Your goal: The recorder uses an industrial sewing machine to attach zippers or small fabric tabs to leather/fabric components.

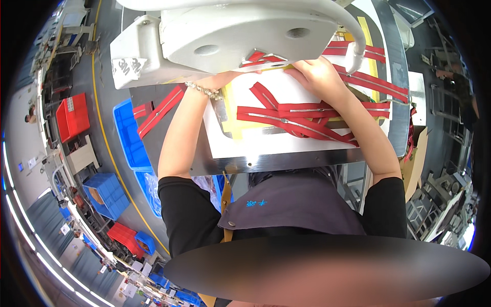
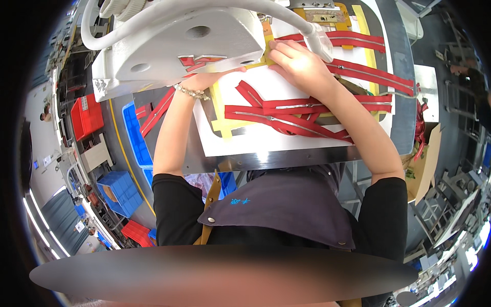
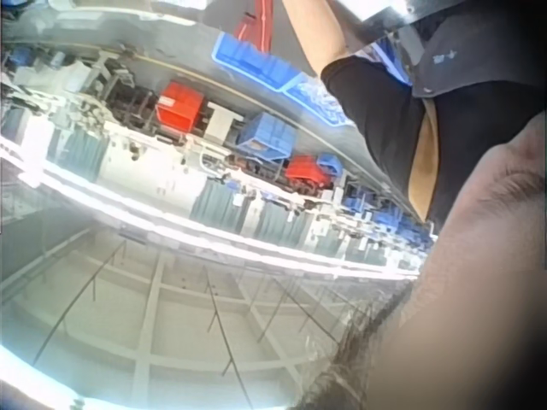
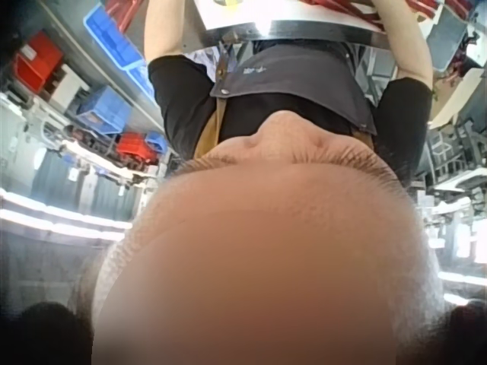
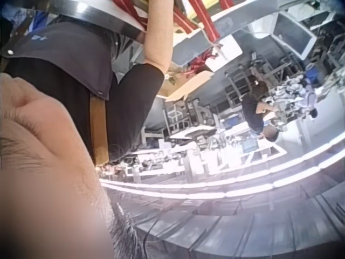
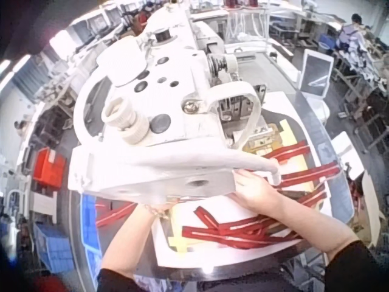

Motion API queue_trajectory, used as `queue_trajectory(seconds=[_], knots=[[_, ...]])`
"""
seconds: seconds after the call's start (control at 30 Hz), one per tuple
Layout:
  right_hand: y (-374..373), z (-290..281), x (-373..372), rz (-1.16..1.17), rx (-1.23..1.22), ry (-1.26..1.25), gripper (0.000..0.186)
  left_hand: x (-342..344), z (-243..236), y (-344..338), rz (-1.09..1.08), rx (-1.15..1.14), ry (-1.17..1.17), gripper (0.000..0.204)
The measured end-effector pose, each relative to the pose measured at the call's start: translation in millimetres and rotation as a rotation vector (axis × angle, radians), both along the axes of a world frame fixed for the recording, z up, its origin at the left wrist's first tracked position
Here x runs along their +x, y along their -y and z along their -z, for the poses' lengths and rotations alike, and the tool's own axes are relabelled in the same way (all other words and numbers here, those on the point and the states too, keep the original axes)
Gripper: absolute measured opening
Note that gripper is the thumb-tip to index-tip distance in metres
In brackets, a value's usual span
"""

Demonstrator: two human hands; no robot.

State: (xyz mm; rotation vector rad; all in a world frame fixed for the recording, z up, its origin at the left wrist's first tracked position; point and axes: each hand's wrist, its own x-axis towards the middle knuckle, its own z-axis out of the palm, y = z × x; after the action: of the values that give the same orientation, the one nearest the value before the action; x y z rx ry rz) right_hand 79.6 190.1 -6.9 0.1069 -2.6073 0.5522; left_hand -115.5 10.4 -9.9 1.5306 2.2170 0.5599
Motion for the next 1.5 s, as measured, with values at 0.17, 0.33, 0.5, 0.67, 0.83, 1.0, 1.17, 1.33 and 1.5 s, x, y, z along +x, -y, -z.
queue_trajectory(seconds=[0.17,0.33,0.5,0.67,0.83,1.0,1.17,1.33,1.5], knots=[[0,0,-2,-0.008,-0.013,0.008,0.022,-1,0,2,-0.059,0.056,0.24,0.064],[0,-1,-1,-0.001,-0.027,0.012,0.022,0,0,3,-0.103,-0.034,0.294,0.068],[2,-1,0,0.004,-0.039,-0.025,0.021,8,9,7,-0.2,-0.079,0.431,0.058],[1,-3,-2,-0.018,-0.071,-0.053,0.021,21,-9,4,-0.27,-0.098,0.451,0.053],[5,-8,5,-0.054,-0.098,-0.048,0.025,26,-5,9,-0.165,-0.104,0.145,0.061],[6,-5,9,-0.043,-0.063,-0.013,0.025,40,-13,13,-0.138,0.073,-0.01,0.077],[7,-6,10,-0.044,-0.055,-0.018,0.024,47,2,19,-0.186,0.174,-0.207,0.064],[5,-12,10,-0.057,0.056,0.018,0.024,59,4,18,-0.211,0.228,-0.311,0.065],[-5,-23,-1,-0.031,0.071,-0.1,0.027,65,-5,17,-0.263,0.282,-0.235,0.066]])
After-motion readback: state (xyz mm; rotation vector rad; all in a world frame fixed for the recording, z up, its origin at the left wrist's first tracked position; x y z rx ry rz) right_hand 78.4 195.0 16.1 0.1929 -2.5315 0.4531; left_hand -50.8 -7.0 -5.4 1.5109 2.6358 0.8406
